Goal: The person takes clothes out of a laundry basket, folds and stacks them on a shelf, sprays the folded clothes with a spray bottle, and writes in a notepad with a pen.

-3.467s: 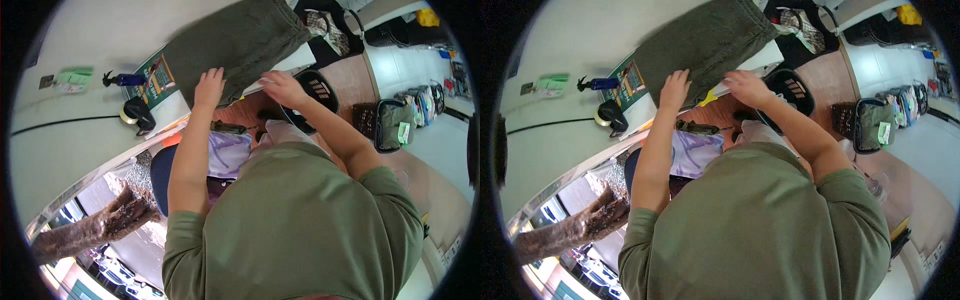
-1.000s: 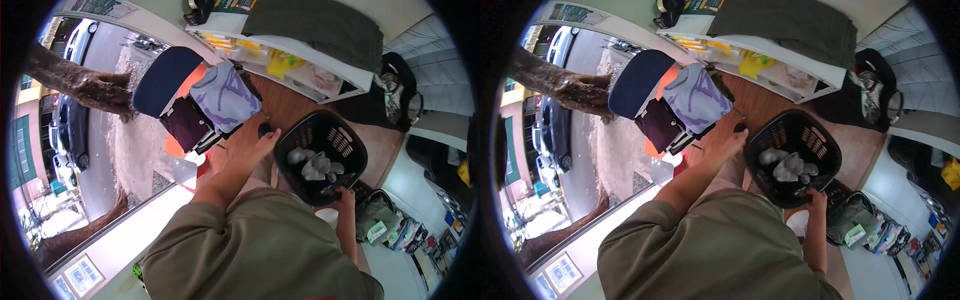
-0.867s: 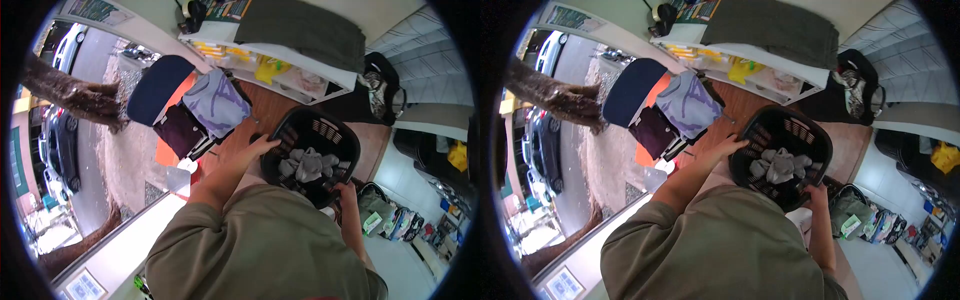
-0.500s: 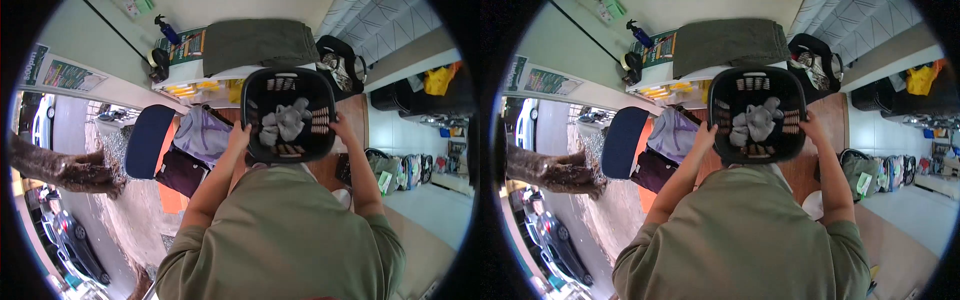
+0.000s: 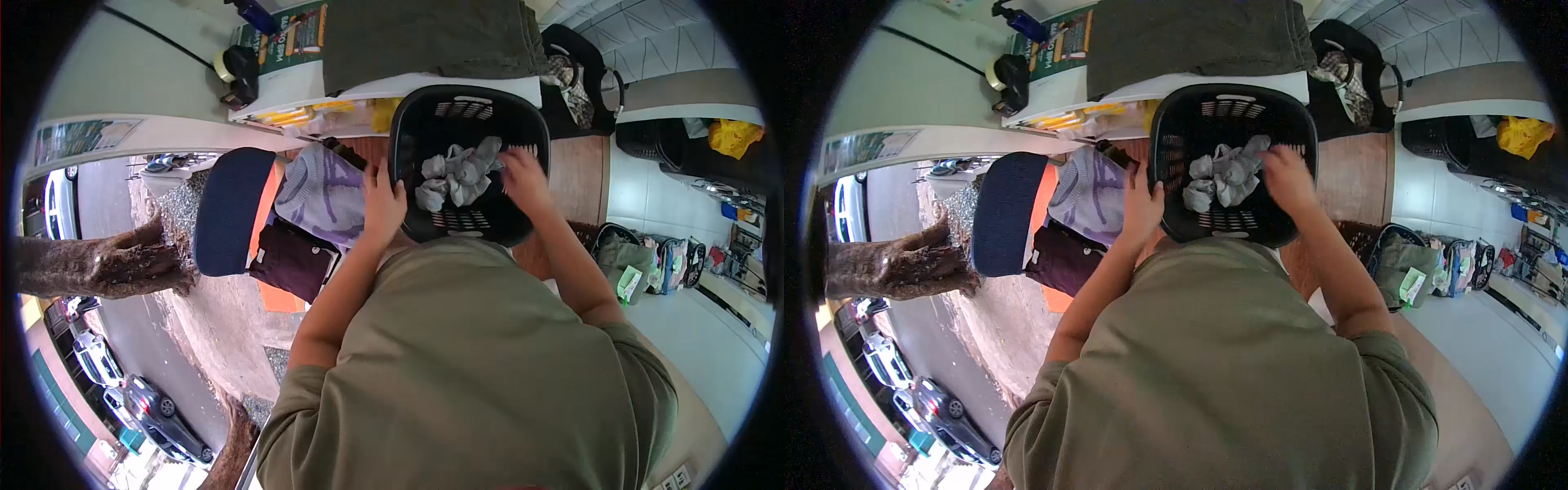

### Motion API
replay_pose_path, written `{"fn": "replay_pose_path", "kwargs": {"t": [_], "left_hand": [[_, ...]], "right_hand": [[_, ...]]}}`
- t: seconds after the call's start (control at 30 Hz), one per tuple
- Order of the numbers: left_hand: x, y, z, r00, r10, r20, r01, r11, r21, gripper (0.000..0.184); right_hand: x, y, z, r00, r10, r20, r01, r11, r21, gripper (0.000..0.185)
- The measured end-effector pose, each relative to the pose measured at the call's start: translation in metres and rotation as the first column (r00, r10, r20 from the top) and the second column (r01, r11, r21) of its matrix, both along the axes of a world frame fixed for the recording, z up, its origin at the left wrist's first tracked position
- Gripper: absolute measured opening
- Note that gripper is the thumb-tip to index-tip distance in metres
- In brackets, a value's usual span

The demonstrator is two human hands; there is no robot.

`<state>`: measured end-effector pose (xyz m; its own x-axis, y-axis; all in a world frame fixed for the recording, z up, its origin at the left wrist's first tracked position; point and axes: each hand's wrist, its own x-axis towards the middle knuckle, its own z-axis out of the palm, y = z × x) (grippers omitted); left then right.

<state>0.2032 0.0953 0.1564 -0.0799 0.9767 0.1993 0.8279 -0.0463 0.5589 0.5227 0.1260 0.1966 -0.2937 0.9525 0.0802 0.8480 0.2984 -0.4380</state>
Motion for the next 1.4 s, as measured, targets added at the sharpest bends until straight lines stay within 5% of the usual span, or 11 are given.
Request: {"fn": "replay_pose_path", "kwargs": {"t": [0.1, 0.2, 0.3, 0.4, 0.63, 0.8, 0.87, 0.93, 1.07, 1.27, 1.4], "left_hand": [[0.019, 0.015, 0.020, 0.900, -0.423, 0.106, 0.431, 0.900, -0.061, 0.043], [0.068, 0.027, -0.025, 0.863, -0.504, 0.044, 0.471, 0.769, -0.432, 0.053], [0.104, 0.041, -0.074, 0.925, -0.378, -0.028, 0.120, 0.364, -0.924, 0.053], [0.111, 0.031, -0.087, 0.934, -0.347, -0.086, 0.017, 0.282, -0.959, 0.057], [0.085, 0.053, -0.027, 0.822, -0.565, 0.070, 0.308, 0.337, -0.890, 0.066], [0.010, 0.092, 0.097, 0.877, -0.140, 0.459, 0.470, 0.452, -0.758, 0.058], [-0.016, 0.107, 0.126, 0.777, 0.077, 0.625, 0.436, 0.650, -0.622, 0.050], [-0.021, 0.133, 0.149, 0.531, 0.180, 0.828, 0.277, 0.886, -0.370, 0.048], [-0.030, 0.209, 0.153, 0.335, 0.061, 0.940, 0.114, 0.988, -0.105, 0.045], [-0.039, 0.290, 0.034, 0.629, 0.431, 0.648, -0.053, 0.855, -0.516, 0.061], [-0.047, 0.313, 0.032, 0.721, 0.226, 0.655, -0.072, 0.965, -0.253, 0.068]], "right_hand": [[-0.041, 0.014, -0.049, 0.975, 0.203, 0.087, -0.188, 0.969, -0.158, 0.041], [-0.048, 0.027, -0.100, 0.872, 0.363, 0.330, -0.323, 0.931, -0.172, 0.044], [-0.031, 0.032, -0.113, 0.905, 0.280, 0.319, -0.187, 0.938, -0.293, 0.049], [-0.026, 0.038, -0.064, 0.981, -0.047, 0.189, 0.070, 0.991, -0.117, 0.052], [-0.056, 0.060, -0.094, 0.961, 0.205, 0.184, -0.158, 0.958, -0.239, 0.056], [-0.089, 0.065, -0.135, 0.813, 0.429, 0.394, -0.216, 0.851, -0.479, 0.044], [-0.089, 0.070, -0.130, 0.831, 0.417, 0.369, -0.191, 0.836, -0.515, 0.036], [-0.080, 0.073, -0.102, 0.885, 0.345, 0.313, -0.186, 0.878, -0.442, 0.033], [-0.047, 0.091, -0.003, 0.945, 0.327, -0.010, -0.320, 0.919, -0.228, 0.029], [-0.066, 0.174, 0.165, 0.919, 0.392, 0.043, -0.383, 0.861, 0.336, 0.031], [-0.118, 0.259, 0.152, 0.832, 0.487, 0.265, -0.552, 0.679, 0.484, 0.023]]}}
